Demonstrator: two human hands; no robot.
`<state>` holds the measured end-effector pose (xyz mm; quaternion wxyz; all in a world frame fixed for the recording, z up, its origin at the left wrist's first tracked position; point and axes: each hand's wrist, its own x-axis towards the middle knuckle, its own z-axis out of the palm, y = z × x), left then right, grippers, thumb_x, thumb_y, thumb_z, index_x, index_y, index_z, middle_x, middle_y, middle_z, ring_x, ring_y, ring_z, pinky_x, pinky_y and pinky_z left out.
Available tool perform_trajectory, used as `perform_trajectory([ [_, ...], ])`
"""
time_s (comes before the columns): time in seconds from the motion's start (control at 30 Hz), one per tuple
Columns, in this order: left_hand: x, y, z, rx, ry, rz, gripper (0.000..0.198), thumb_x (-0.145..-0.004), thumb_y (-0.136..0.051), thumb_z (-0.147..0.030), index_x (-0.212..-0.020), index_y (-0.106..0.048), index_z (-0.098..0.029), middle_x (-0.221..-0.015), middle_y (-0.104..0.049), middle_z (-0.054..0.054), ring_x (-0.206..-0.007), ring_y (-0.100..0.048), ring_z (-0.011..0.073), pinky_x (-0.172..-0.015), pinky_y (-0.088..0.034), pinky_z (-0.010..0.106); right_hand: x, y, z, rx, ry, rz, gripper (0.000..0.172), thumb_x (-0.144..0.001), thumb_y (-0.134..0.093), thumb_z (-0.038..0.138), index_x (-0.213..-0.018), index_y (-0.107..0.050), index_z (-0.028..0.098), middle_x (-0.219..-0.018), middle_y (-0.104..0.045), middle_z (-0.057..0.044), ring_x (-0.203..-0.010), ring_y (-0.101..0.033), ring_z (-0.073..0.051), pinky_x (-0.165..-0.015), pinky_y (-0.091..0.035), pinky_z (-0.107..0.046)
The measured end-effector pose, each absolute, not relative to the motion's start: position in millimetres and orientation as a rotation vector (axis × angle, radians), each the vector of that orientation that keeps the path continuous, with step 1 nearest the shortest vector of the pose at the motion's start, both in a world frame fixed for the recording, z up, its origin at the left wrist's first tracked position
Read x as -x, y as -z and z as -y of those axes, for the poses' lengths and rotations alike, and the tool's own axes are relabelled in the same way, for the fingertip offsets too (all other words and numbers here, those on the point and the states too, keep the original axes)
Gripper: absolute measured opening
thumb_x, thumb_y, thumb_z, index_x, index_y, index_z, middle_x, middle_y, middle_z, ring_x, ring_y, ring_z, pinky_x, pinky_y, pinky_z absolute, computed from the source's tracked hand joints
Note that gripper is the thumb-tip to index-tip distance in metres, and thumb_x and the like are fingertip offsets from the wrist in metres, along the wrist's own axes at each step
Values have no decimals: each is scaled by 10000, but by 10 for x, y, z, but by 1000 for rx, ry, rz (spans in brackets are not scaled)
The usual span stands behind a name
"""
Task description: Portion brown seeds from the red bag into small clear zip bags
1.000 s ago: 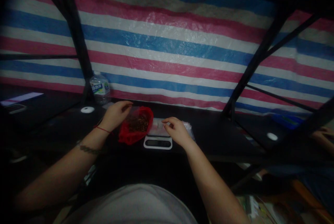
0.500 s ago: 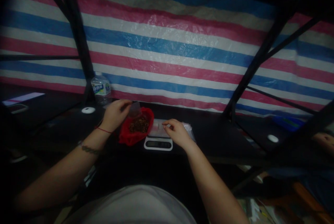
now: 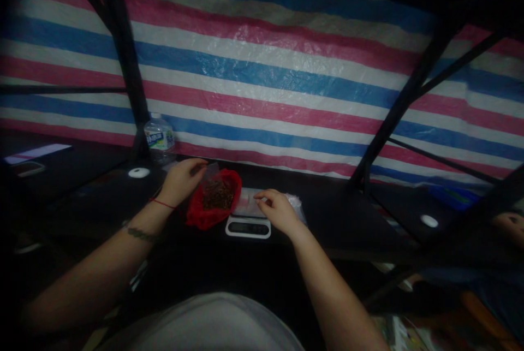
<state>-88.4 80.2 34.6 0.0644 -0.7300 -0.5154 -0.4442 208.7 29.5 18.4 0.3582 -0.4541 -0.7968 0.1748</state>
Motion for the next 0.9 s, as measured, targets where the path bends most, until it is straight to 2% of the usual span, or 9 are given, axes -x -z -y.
perform_trajectory([
  [0.5,793,-348,-746,2232,1418,1562,270,-818,-520,-263,-1019,-675,-172,-1002,-710,82,-910,-652,213,-861,-504,331,-2105,-194,-285,1162,-450,2059,202,-844,-548,244,-970,-696,188,-942,-663,-66,-833,-611,-164,-712,-473,-282],
  [0.7,755,-334,-732,2274,1315,1502,290,-834,-491,-253,-1052,-663,-172,-1016,-698,93,-929,-641,218,-877,-502,348,-2106,-185,-306,1130,-442,2091,201,-842,-557,236,-982,-696,196,-953,-661,-70,-851,-610,-167,-736,-479,-290],
  [0.9,912,-285,-842,2350,1220,1275,267,-851,-439,-226,-922,-692,-177,-993,-682,95,-955,-618,212,-897,-490,358,-2111,-179,-315,1114,-452,2116,198,-843,-563,234,-986,-695,198,-979,-663,-71,-874,-614,-170,-768,-483,-297],
])
